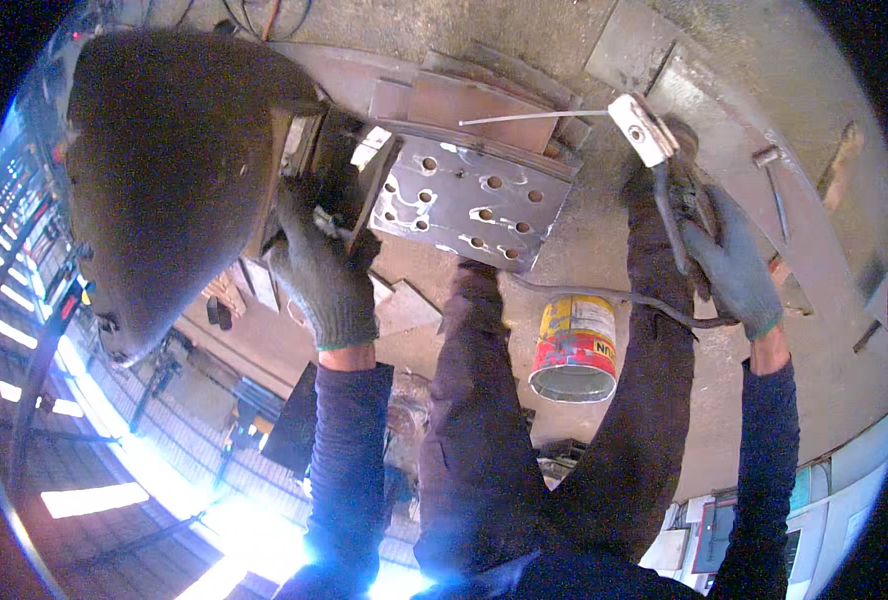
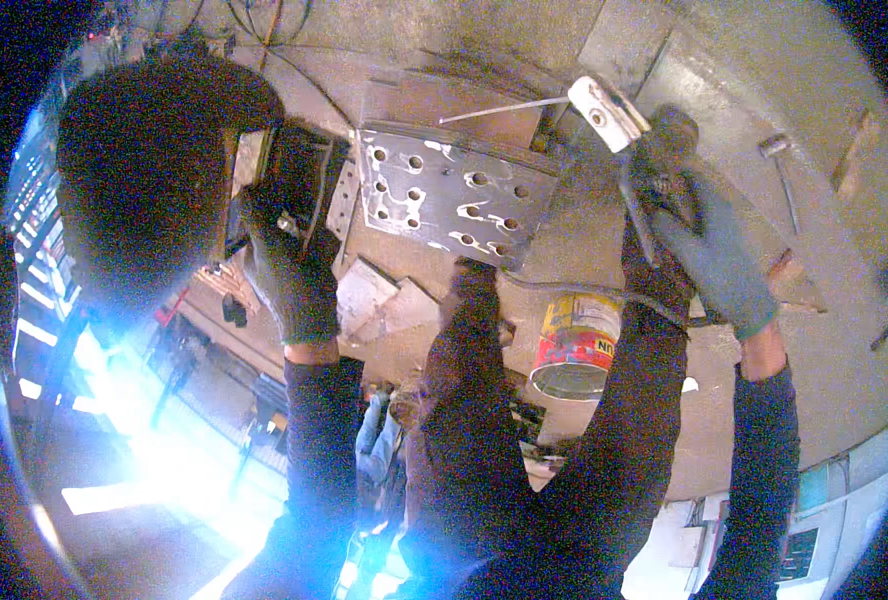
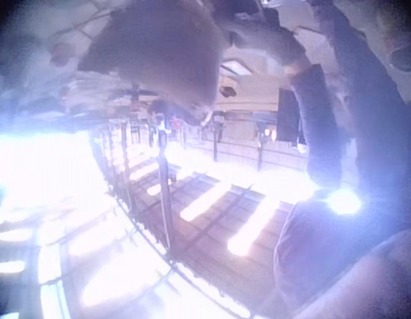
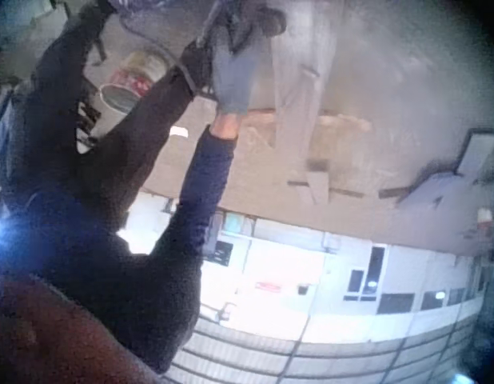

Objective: The person welds metal parts together using a welding torch, then moves to a different area to pick up and place metal bars. The person returns to the original spot to continue welding metal pieces.

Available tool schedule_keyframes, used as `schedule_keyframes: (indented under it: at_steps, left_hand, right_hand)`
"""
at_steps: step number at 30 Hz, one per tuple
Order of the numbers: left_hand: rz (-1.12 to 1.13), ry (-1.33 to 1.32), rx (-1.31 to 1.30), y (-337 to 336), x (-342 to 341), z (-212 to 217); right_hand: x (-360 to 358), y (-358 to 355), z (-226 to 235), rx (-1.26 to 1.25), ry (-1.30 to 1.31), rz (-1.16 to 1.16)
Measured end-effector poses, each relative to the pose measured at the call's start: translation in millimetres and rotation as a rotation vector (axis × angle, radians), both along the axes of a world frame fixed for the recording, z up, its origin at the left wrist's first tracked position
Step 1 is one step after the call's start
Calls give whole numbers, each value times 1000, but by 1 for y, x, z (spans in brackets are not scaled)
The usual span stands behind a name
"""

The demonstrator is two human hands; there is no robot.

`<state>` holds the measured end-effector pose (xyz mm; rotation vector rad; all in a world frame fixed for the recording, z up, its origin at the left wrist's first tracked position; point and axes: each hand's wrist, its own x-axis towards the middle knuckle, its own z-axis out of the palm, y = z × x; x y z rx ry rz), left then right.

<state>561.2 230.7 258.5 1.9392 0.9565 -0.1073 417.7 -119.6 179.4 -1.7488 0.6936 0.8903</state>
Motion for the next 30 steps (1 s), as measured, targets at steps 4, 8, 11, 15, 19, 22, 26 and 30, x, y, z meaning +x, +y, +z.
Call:
schedule_keyframes:
  at_steps: [4, 8, 11, 15, 19, 22, 26, 30]
  left_hand:
    - [-106, 101, 63, -39, 1, -34]
    - [-309, 116, 185, -50, -8, -58]
    - [-205, 146, 120, -67, 0, -63]
    - [-52, 158, 6, -75, 10, -68]
    - [-187, 65, 109, -80, -1, -81]
    - [-137, -17, 111, -90, 0, -90]
    - [-148, -10, 131, -93, 1, -95]
    - [-214, 74, 160, -89, 0, -99]
  right_hand:
    - [-11, -22, -32, -84, 8, 195]
    - [-16, -31, -50, -39, -18, 151]
    - [-15, -42, -61, 27, 18, 146]
    - [-15, -43, -69, 56, 35, 148]
    - [-22, -46, -80, 90, 30, 96]
    - [-23, -52, -90, 199, 96, 61]
    - [-21, -56, -94, 154, 64, 128]
    - [-7, -49, -82, 203, 72, 58]
